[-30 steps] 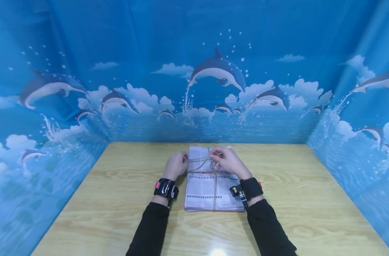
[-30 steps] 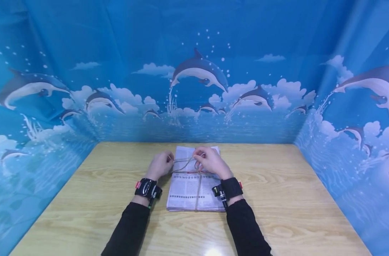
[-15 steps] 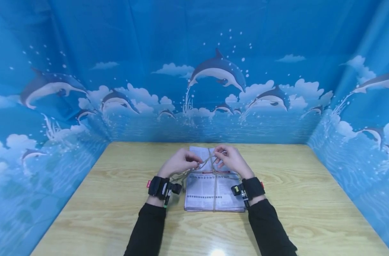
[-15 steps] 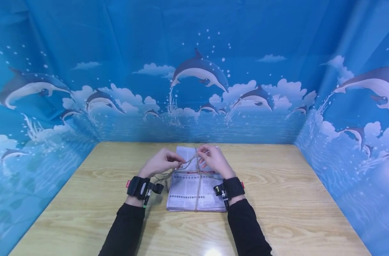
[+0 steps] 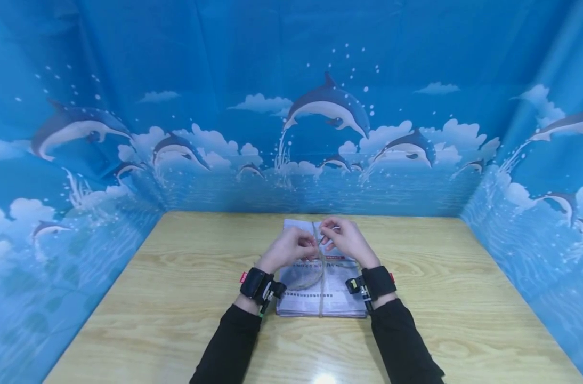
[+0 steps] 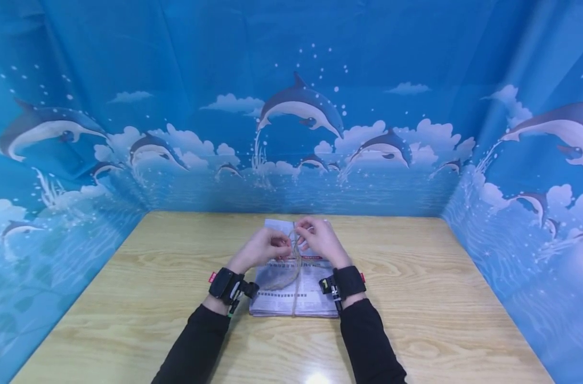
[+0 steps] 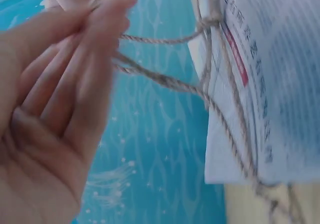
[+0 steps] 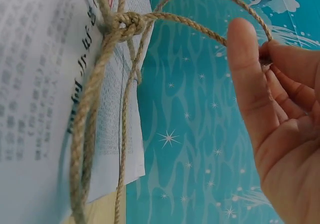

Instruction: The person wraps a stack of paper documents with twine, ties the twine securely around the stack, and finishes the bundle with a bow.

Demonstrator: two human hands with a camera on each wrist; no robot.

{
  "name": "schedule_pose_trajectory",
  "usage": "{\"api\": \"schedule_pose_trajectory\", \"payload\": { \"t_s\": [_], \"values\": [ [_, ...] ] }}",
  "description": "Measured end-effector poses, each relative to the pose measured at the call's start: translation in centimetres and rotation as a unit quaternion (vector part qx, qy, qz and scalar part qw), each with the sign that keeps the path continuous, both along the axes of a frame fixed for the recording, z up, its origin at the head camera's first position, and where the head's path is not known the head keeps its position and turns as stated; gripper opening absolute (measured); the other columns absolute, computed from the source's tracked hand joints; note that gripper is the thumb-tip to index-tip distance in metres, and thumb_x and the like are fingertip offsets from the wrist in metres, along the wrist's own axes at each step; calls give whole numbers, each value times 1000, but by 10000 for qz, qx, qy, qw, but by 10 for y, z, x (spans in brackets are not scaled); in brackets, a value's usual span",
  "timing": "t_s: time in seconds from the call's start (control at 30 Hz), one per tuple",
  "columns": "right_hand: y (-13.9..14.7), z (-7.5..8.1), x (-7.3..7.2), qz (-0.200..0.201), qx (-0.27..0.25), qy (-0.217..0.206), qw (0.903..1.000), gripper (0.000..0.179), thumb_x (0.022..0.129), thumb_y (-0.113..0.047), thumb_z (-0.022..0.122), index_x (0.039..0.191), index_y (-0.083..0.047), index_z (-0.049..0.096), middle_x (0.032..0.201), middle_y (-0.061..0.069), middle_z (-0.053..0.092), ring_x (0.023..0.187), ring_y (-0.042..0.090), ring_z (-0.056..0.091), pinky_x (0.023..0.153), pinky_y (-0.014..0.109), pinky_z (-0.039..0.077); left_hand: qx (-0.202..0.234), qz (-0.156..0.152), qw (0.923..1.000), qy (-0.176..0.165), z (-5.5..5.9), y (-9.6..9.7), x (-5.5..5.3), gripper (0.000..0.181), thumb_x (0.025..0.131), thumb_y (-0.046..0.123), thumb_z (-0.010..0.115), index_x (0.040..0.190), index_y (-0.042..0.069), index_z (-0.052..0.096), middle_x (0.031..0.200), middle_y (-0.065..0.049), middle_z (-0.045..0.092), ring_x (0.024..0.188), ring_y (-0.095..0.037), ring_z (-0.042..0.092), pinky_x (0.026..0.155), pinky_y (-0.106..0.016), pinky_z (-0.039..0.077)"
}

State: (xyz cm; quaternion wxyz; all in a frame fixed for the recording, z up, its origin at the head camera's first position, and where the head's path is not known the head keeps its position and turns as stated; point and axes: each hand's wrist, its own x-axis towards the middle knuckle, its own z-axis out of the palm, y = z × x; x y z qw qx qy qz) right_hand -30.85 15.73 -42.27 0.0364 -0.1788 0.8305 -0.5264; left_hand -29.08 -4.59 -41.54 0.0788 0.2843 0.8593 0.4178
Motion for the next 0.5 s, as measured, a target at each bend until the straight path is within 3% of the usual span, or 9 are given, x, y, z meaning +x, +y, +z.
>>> {"api": "schedule_pose_trajectory", "payload": {
  "t_s": [0.1,0.17,0.27,0.4,0.5],
  "values": [
    [0,1,0,-14,43,79,10000,26,102,-19,54,116,1,62,109,28,63,84,33,69,75,51,58,-280,451,9971,551,2,1,0,17,92,24,69,79,15,70,68,-3,66,60,-19,61,51,-25,43],
    [0,1,0,-9,29,96,9999,24,101,-19,55,114,0,63,109,27,63,87,36,69,78,51,57,-563,528,9945,711,1,1,1,18,90,24,72,75,17,70,66,0,64,56,-13,55,51,-23,42],
    [0,1,1,22,15,91,10000,21,101,-18,56,112,-2,63,110,26,64,93,41,68,82,52,56,-764,207,9953,557,-4,3,0,14,88,20,74,75,14,73,68,-2,69,54,-7,55,51,-22,44],
    [-1,0,0,82,-22,103,9999,21,101,-17,56,112,-1,63,109,26,65,94,44,67,83,53,55,-1013,-428,9939,32,-12,6,0,11,87,17,74,80,9,76,72,-6,72,54,-6,56,52,-21,46],
    [-1,-2,0,138,-18,125,9998,22,100,-17,57,111,1,64,107,26,65,93,43,68,82,53,56,-1143,-342,9926,-227,-14,2,0,17,88,19,72,76,7,74,67,-4,69,54,-8,54,51,-21,43]
  ]
}}
